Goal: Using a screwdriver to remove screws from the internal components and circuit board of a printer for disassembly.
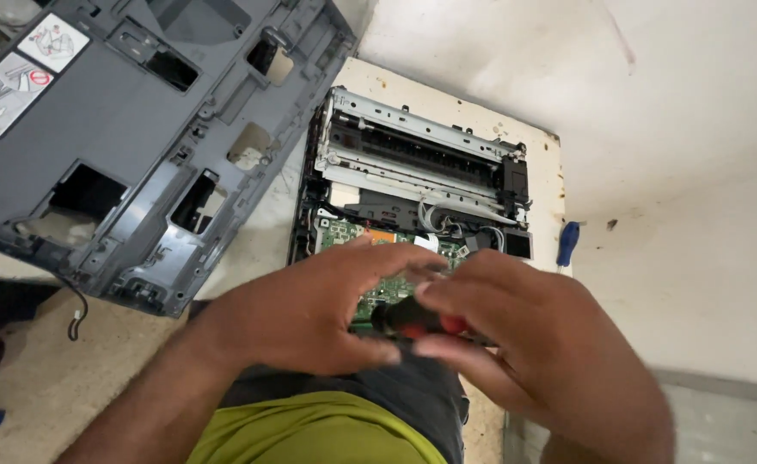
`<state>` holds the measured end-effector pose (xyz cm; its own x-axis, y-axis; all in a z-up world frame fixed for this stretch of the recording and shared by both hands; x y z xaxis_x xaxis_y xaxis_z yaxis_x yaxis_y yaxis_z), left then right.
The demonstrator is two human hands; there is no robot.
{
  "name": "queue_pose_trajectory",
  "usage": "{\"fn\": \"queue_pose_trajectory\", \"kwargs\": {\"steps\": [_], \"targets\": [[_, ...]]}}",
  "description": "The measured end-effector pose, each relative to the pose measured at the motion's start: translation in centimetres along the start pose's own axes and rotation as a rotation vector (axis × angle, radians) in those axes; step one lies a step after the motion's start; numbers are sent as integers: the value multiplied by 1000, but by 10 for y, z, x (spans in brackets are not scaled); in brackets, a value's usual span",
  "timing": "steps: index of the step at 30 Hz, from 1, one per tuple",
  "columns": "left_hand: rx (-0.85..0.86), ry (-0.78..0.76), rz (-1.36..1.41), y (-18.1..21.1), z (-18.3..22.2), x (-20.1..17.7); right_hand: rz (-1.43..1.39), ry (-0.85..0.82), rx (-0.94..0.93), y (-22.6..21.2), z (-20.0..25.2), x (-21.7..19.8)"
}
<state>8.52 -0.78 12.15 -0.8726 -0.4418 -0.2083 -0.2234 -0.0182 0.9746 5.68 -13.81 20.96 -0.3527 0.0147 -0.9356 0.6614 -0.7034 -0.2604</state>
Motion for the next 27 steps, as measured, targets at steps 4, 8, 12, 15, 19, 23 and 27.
{"fn": "queue_pose_trajectory", "kwargs": {"steps": [4,8,12,15,19,23,27], "targets": [[66,128,-184,-15,-8,0,171,260,145,-3,-7,-3],[135,88,-213,-4,0,-4,-3,28,9,-9,-9,-18],[-80,-26,7,-7,-5,1,-51,61,-116,-6,-9,-5],[-59,46,-112,-26,-11,7,113,175,79,-2,-8,0],[-30,87,-215,-26,-9,5,-14,7,-76,-9,-3,-12],[-78,-42,-40,-8,-8,5,-136,11,-119,-6,-4,-2],[-22,61,-193,-25,-12,7,135,161,95,0,-4,-1]]}}
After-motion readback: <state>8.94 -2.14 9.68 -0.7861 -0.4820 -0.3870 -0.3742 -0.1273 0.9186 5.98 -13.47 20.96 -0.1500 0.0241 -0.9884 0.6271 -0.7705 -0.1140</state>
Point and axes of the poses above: each hand's wrist, its own z-axis away from the middle knuckle, its own x-axis out of the palm, y = z × x, the point moved 6 cm from there along -z, towards the middle knuckle, and after that the axes turned 14 degrees about -y, right-handed, at the moved point
